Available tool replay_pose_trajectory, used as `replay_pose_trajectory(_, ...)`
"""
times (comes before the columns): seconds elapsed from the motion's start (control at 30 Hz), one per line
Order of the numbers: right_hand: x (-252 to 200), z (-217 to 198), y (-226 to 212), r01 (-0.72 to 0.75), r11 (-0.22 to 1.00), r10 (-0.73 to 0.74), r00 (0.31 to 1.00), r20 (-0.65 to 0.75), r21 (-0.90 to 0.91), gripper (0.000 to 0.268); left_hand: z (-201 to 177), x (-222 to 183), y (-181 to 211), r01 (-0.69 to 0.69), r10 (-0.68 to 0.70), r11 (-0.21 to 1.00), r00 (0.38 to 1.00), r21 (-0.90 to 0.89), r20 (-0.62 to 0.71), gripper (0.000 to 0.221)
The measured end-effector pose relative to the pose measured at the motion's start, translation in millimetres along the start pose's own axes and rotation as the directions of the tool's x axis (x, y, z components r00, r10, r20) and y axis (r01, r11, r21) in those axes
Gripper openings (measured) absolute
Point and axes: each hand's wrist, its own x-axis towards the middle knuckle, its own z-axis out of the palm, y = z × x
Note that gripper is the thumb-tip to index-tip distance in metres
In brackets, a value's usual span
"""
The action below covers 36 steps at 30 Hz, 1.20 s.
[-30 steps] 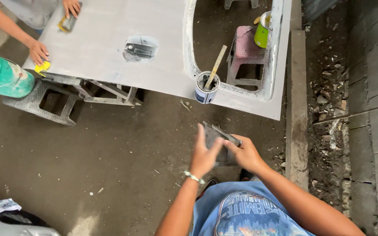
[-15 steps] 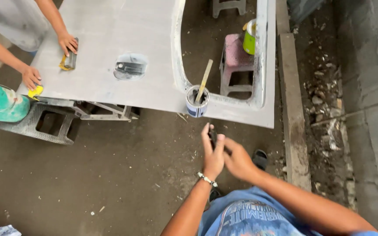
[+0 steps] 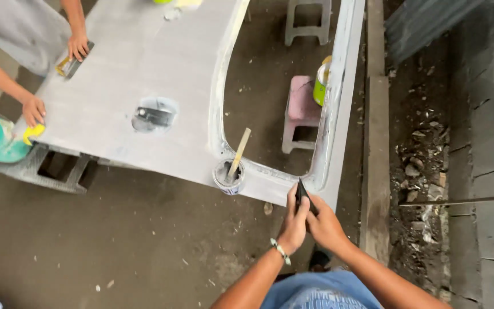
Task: The person applies a yellowish body filler to a white car hood using a metal spreader. They smooth the filler across the surface and then scrape excess material from the spreader into a container. The person also uses a sanding block to smooth the filler on the hood.
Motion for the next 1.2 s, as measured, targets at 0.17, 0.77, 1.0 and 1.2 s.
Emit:
replay_pose_trajectory(0.17, 9.9, -38.3, 25.0, 0.026, 1.0, -0.025, 0.996, 0.089, -0.011, 0.055, 43.8, 9.9, -2.1, 0.092, -0.105, 0.989, 0.987, -0.117, -0.118, 0.063)
replay_pose_trajectory(0.77, 110.0, -51.3, -76.6, 0.368, 0.925, -0.379, 0.897, 0.229, 0.092, 0.057, 14.3, 48.4, 120.1, -0.23, 0.221, 0.973, 0.912, 0.015, -0.347, 0.061)
replay_pose_trajectory(1.0, 168.8, -11.4, -100.8, 0.508, 0.861, -0.502, 0.854, 0.133, -0.008, 0.049, -123.1, 127.1, 129.6, -0.228, -0.001, 0.93, 0.781, -0.287, -0.624, 0.042)
replay_pose_trajectory(1.2, 256.8, 66.9, -135.1, 0.42, 0.904, -0.426, 0.876, 0.227, 0.079, 0.048, -201.6, 212.8, 81.3, -0.045, -0.37, 0.672, 0.844, -0.739, -0.388, 0.023)
